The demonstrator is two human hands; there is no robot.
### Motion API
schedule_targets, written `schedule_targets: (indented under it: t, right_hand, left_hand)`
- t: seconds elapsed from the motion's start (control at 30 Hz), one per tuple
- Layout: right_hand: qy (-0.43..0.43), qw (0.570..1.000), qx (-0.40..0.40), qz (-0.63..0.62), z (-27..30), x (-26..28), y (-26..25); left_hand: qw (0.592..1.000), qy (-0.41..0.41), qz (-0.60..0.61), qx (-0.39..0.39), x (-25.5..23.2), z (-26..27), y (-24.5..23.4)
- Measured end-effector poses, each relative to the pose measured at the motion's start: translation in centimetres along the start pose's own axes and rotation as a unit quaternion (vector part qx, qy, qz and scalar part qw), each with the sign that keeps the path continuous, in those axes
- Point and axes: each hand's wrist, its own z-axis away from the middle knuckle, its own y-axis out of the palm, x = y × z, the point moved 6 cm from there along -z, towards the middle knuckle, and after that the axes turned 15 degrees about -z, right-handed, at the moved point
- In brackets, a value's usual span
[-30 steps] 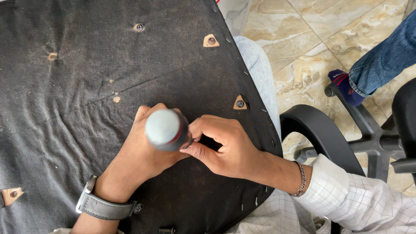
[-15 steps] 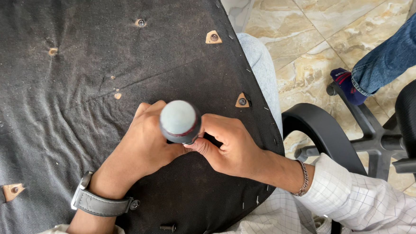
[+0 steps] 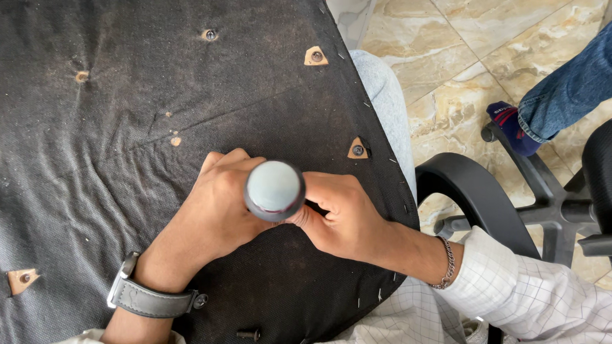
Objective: The person uses a screwdriver to remove screws from the underside of an office chair seat. They systematically unscrew fasteners and place them on the seat surface, working across multiple screw locations.
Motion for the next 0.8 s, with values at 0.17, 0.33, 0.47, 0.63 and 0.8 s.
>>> schedule_targets:
  t: [0.17, 0.33, 0.47, 0.63, 0.8]
  right_hand:
    - [0.005, 1.0, 0.01, 0.001, -0.3, -0.1, 0.2]
    - [0.02, 0.999, -0.006, -0.039, -0.2, -0.2, 0.0]
    - [0.026, 0.998, 0.004, -0.05, -0.1, 0.0, 0.1]
    - [0.035, 0.999, 0.02, -0.009, -0.4, 0.0, 0.1]
    - [-0.002, 1.0, -0.01, -0.021, -0.4, 0.5, 0.0]
  left_hand:
    - [0.998, 0.042, -0.005, -0.044, -0.5, 0.1, -0.6]
    - [1.0, -0.005, -0.009, 0.028, -0.3, -0.2, -0.2]
    - [1.0, 0.001, 0.023, 0.02, -0.4, -0.2, -0.6]
    - [0.999, 0.023, 0.031, -0.004, -0.4, -0.2, -0.8]
    - [1.0, 0.008, 0.003, 0.014, -0.7, 0.0, -0.9]
